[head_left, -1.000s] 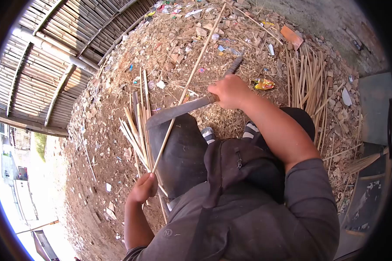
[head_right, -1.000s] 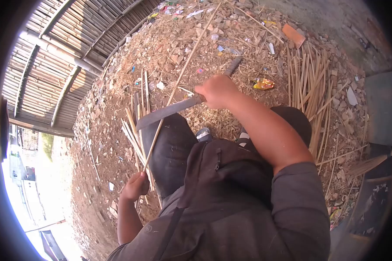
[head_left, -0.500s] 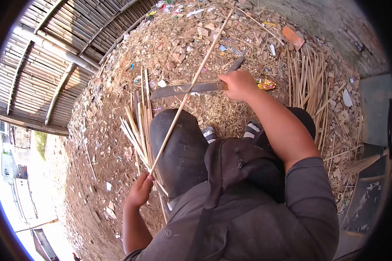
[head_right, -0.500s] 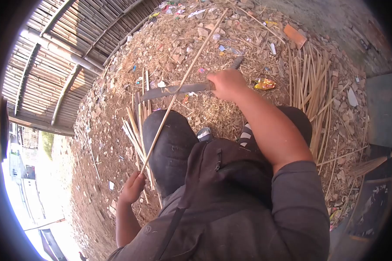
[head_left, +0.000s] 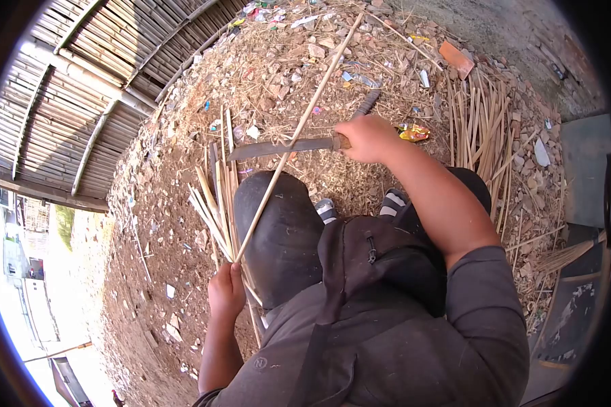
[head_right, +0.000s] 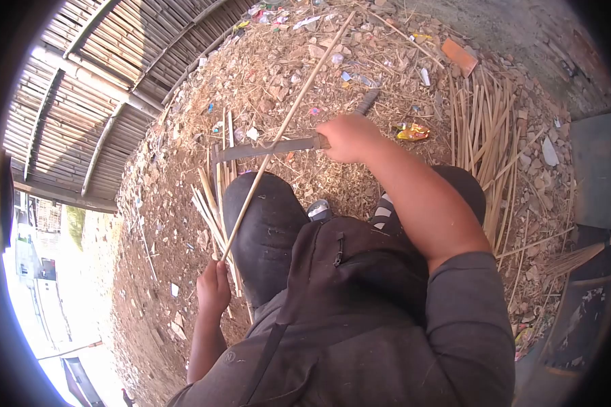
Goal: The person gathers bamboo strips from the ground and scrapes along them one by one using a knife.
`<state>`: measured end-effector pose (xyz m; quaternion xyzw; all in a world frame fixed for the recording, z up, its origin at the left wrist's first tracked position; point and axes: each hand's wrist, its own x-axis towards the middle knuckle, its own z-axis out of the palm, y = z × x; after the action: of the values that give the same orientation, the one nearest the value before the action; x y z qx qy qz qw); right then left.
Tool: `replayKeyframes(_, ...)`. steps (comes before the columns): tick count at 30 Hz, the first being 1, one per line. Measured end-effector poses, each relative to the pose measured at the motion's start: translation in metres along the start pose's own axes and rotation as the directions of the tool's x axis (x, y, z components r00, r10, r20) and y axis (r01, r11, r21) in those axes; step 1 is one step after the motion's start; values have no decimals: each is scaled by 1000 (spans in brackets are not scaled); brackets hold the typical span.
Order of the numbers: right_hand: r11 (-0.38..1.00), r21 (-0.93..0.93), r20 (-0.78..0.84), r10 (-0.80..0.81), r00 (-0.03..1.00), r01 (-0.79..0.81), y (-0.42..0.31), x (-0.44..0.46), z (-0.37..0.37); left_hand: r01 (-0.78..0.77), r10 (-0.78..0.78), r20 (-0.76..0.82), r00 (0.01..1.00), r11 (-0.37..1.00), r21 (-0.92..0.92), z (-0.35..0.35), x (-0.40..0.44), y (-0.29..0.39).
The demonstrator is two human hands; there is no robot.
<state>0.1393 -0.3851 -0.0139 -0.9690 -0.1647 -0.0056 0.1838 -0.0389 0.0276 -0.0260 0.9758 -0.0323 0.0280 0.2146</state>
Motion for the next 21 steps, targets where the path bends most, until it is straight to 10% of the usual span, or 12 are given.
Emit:
replayKeyframes(3,961,-195,-35,-209,977,199,2,10,21,-12,12,-1,1000,1000,4,0,4,2)
replayKeyframes(16,996,70,-37,54,998,-51,15,11,26,68,-59,91,994,993,-101,-3,0,-14)
replayKeyframes(21,973,-78,-16,-217,976,215,-13,9,25,13,-3,118,993,996,-88,3,4,3)
